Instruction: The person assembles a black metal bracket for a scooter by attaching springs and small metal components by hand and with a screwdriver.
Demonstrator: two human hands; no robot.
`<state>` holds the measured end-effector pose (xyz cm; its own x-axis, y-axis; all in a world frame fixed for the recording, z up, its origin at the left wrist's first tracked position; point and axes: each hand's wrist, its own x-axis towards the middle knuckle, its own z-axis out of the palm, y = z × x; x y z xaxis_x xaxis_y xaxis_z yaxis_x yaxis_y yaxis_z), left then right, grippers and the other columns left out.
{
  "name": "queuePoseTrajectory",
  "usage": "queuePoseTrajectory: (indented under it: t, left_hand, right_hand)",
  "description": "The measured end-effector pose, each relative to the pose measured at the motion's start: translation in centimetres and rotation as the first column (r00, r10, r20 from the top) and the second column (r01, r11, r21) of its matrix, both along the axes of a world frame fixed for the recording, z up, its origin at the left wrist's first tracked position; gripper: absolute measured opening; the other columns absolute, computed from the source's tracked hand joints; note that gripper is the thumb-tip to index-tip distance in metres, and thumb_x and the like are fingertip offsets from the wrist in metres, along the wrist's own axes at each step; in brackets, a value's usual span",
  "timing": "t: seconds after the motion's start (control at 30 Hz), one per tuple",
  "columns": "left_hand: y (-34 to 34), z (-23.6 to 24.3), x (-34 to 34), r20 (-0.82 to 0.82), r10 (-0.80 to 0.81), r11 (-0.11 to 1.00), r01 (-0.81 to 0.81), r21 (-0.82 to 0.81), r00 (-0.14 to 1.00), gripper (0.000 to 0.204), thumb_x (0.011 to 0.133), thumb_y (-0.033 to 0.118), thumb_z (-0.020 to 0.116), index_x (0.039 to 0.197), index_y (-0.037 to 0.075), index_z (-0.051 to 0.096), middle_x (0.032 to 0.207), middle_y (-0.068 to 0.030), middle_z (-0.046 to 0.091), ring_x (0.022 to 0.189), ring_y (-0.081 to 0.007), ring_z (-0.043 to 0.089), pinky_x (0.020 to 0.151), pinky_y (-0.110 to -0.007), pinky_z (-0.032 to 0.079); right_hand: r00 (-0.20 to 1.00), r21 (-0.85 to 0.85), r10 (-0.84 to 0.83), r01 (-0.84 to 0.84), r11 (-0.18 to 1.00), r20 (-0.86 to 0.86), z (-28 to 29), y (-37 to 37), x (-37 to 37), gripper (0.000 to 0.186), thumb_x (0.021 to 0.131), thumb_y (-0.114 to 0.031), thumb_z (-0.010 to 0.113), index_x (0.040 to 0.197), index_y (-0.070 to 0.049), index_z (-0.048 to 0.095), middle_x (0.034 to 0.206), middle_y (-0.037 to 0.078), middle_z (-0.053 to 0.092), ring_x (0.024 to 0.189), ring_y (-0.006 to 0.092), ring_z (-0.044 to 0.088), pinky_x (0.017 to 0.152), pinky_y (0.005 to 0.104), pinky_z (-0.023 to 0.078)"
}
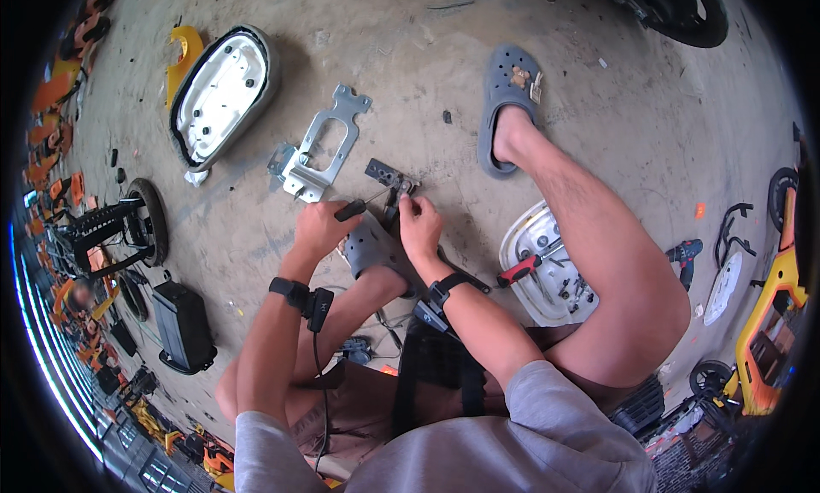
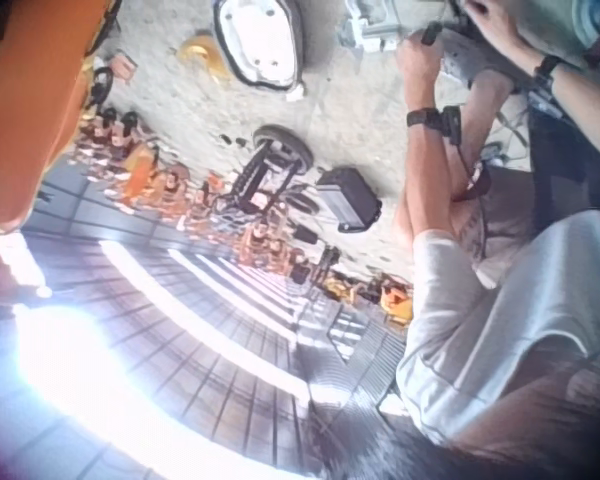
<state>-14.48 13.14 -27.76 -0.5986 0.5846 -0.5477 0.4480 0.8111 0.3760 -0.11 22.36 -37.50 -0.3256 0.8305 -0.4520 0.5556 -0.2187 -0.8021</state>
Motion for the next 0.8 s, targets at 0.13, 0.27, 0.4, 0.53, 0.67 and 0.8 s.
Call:
queuePoseTrajectory:
  t: [0.13,0.27,0.4,0.53,0.67,0.8]
  left_hand:
    - [-1.8,-2.2,1.5,0.004,0.161,0.963,-0.158,0.219,0.987,0.035,0.076,0.034,0.074,0.092,0.004,0.074,0.075,-0.0162,0.069,0.069,-0.0331,0.068,0.065,-0.039,0.054]
    - [2.5,-1.2,3.3,0.113,0.21,0.975,-0.218,0.055,0.971,0.034,0.076,0.035,0.073,0.091,0.005,0.074,0.075,-0.0179,0.069,0.068,-0.0338,0.067,0.065,-0.039,0.053]
    - [3.8,-1.1,1.8,-0.087,0.116,0.992,-0.12,-0.049,0.989,0.033,0.075,0.037,0.072,0.089,0.007,0.074,0.074,-0.0175,0.069,0.07,-0.0359,0.067,0.067,-0.041,0.054]
    - [5.4,0.0,-0.9,-0.056,-0.02,0.985,0.01,-0.171,0.998,0.032,0.071,0.034,0.074,0.09,0.008,0.075,0.078,-0.0177,0.069,0.076,-0.0353,0.068,0.07,-0.041,0.055]
    - [6.6,0.0,-1.6,-0.021,-0.188,0.96,0.179,-0.218,0.982,0.031,0.072,0.032,0.073,0.09,0.007,0.075,0.074,-0.0176,0.068,0.07,-0.0349,0.066,0.067,-0.041,0.054]
    - [6.3,0.7,-0.4,-0.056,-0.155,0.974,0.143,-0.173,0.986,0.03,0.073,0.031,0.073,0.091,0.007,0.074,0.074,-0.0176,0.067,0.071,-0.0359,0.066,0.066,-0.042,0.054]
  right_hand:
    - [0.989,-0.571,0.12,-0.145,0.808,-0.081,1.7,-1.3,-1.9,0.055,0.092,-0.046,0.052,0.073,0.003,0.065,0.06,0.016,0.063,0.052,0.0269,0.064,0.056,0.038,0.051]
    - [0.989,-0.719,-0.124,0.028,0.694,-0.081,0.0,-1.1,-2.0,0.049,0.093,-0.041,0.051,0.073,0.003,0.062,0.056,0.014,0.06,0.047,0.0211,0.062,0.051,0.0354,0.049]
    - [0.988,-0.424,-0.097,0.037,0.905,-0.122,0.6,-0.5,-0.9,0.039,0.092,-0.033,0.057,0.074,0.001,0.063,0.062,0.013,0.064,0.057,0.0216,0.065,0.055,0.0355,0.049]
    - [0.997,-0.128,0.009,-0.018,0.992,-0.072,0.5,-0.3,-0.5,0.024,0.085,-0.024,0.069,0.095,-0.002,0.063,0.073,0.011,0.065,0.069,0.0265,0.064,0.065,0.0376,0.049]
    - [0.978,0.032,0.149,-0.146,0.989,-0.144,-0.4,1.0,-1.0,0.025,0.082,-0.021,0.072,0.1,-0.006,0.063,0.072,0.01,0.063,0.065,0.0265,0.062,0.062,0.0375,0.049]
    - [0.978,0.073,0.168,-0.16,0.984,-0.122,-1.2,0.9,-0.9,0.017,0.082,-0.021,0.07,0.092,-0.007,0.067,0.074,0.011,0.068,0.068,0.0292,0.066,0.06,0.0384,0.05]
